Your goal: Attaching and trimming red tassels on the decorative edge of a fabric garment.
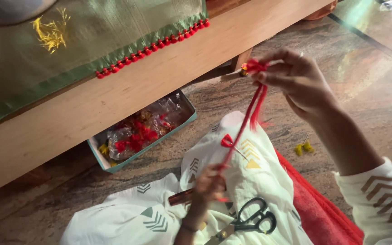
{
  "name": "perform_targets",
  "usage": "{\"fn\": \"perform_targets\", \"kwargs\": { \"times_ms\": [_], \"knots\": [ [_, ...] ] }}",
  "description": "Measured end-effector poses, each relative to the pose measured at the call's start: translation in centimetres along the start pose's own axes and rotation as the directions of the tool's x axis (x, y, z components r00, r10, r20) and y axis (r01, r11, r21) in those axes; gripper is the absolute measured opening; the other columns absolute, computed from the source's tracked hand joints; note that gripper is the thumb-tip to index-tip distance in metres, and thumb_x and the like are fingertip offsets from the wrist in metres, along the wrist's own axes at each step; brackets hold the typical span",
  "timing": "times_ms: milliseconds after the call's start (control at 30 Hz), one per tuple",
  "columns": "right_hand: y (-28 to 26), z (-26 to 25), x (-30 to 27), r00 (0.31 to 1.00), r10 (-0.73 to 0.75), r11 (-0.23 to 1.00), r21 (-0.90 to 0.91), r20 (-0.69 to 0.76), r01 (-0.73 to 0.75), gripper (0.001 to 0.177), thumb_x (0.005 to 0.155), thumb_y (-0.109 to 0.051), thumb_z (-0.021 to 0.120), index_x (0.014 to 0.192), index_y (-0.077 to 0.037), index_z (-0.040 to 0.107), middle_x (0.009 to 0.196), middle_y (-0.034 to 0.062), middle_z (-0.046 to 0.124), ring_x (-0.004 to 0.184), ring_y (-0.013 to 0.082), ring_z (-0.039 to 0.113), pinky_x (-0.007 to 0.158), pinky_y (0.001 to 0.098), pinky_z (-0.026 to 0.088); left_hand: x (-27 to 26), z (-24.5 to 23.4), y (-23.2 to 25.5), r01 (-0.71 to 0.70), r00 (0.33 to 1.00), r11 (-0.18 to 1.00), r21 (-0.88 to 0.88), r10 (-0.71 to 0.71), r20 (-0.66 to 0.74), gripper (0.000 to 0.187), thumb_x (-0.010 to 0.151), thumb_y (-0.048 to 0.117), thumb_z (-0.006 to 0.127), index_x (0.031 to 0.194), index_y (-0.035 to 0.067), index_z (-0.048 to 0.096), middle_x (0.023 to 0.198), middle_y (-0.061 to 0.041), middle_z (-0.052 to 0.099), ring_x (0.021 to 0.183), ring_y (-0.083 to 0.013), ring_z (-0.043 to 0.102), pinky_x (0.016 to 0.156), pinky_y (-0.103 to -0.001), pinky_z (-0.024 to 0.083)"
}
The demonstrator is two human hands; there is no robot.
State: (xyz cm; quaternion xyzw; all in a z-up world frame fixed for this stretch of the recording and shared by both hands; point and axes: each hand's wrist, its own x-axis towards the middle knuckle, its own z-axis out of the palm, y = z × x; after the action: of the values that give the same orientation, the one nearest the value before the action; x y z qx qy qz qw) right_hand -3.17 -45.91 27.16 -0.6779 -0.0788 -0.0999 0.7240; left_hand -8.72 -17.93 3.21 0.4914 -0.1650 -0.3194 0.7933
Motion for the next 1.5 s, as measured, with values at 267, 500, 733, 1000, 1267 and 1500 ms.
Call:
{"fn": "perform_targets", "kwargs": {
  "times_ms": [267, 500, 733, 1000, 1267, 1500],
  "knots": [
    [9.0, -3.7, -3.1, 0.954, 0.269, 0.961, 0.105, -0.131, -0.257, 0.026, 0.086, -0.003, 0.074, 0.112, -0.003, 0.069, 0.115, 0.0128, 0.077, 0.1, 0.0193, 0.074, 0.09, 0.0352, 0.062, -2.3, -5.4, 8.5, -0.155, 0.924, 0.985, 0.073, 0.17, -0.342, 0.043, 0.099, 0.035, 0.063, 0.128, 0.004, 0.059, 0.065, 0.011, 0.037, 0.051, 0.0003, 0.03, 0.045, -0.018, 0.026],
    [11.7, -3.2, -6.4, 0.827, 0.562, 0.811, -0.18, -0.024, -0.556, 0.039, 0.088, -0.014, 0.072, 0.126, -0.01, 0.068, 0.108, 0.0059, 0.076, 0.095, 0.0132, 0.07, 0.072, 0.0298, 0.055, -3.3, -7.2, 8.9, 0.034, 0.881, 0.951, 0.308, 0.117, -0.459, 0.032, 0.097, 0.027, 0.065, 0.123, 0.008, 0.061, 0.058, 0.011, 0.039, 0.049, 0.0007, 0.03, 0.046, -0.02, 0.028],
    [13.5, -2.9, -9.8, 0.721, 0.674, 0.696, -0.469, 0.162, -0.544, 0.048, 0.086, -0.016, 0.075, 0.134, -0.01, 0.07, 0.101, 0.005, 0.076, 0.087, 0.0108, 0.063, 0.072, 0.027, 0.051, -5.1, -9.3, 9.4, 0.018, 0.84, 0.942, 0.336, 0.168, -0.516, 0.013, 0.103, 0.02, 0.062, 0.111, 0.01, 0.058, 0.062, 0.011, 0.044, 0.046, 0.0013, 0.032, 0.041, -0.021, 0.026],
    [13.4, -6.0, -9.9, 0.796, 0.605, 0.749, -0.356, 0.021, -0.559, 0.054, 0.085, -0.008, 0.074, 0.138, -0.012, 0.067, 0.095, 0.0016, 0.066, 0.083, 0.0102, 0.06, 0.071, 0.0268, 0.05, -6.5, -11.6, 11.1, -0.01, 0.766, 0.936, 0.351, 0.233, -0.599, 0.007, 0.103, 0.013, 0.06, 0.109, 0.01, 0.058, 0.072, 0.008, 0.05, 0.05, 0.0008, 0.037, 0.042, -0.021, 0.032],
    [17.4, -12.4, -12.4, 0.742, 0.665, 0.557, -0.605, -0.087, -0.569, 0.031, 0.094, -0.01, 0.073, 0.124, -0.004, 0.08, 0.083, 0.0124, 0.066, 0.069, 0.0174, 0.052, 0.059, 0.0335, 0.043, -9.0, -12.8, 13.2, -0.017, 0.737, 0.926, 0.378, 0.267, -0.621, 0.008, 0.105, 0.011, 0.059, 0.112, 0.01, 0.056, 0.077, 0.008, 0.05, 0.05, 0.0006, 0.033, 0.044, -0.021, 0.029],
    [17.3, -8.9, -13.0, 0.693, 0.706, 0.508, -0.577, -0.146, -0.639, 0.027, 0.094, -0.014, 0.071, 0.12, -0.01, 0.078, 0.09, 0.0055, 0.069, 0.08, 0.0142, 0.061, 0.07, 0.0316, 0.048, -8.4, -12.5, 13.5, 0.03, 0.733, 0.898, 0.439, 0.278, -0.621, 0.009, 0.103, 0.009, 0.059, 0.111, 0.01, 0.056, 0.069, 0.009, 0.048, 0.05, 0.001, 0.035, 0.043, -0.021, 0.028]
  ]
}}
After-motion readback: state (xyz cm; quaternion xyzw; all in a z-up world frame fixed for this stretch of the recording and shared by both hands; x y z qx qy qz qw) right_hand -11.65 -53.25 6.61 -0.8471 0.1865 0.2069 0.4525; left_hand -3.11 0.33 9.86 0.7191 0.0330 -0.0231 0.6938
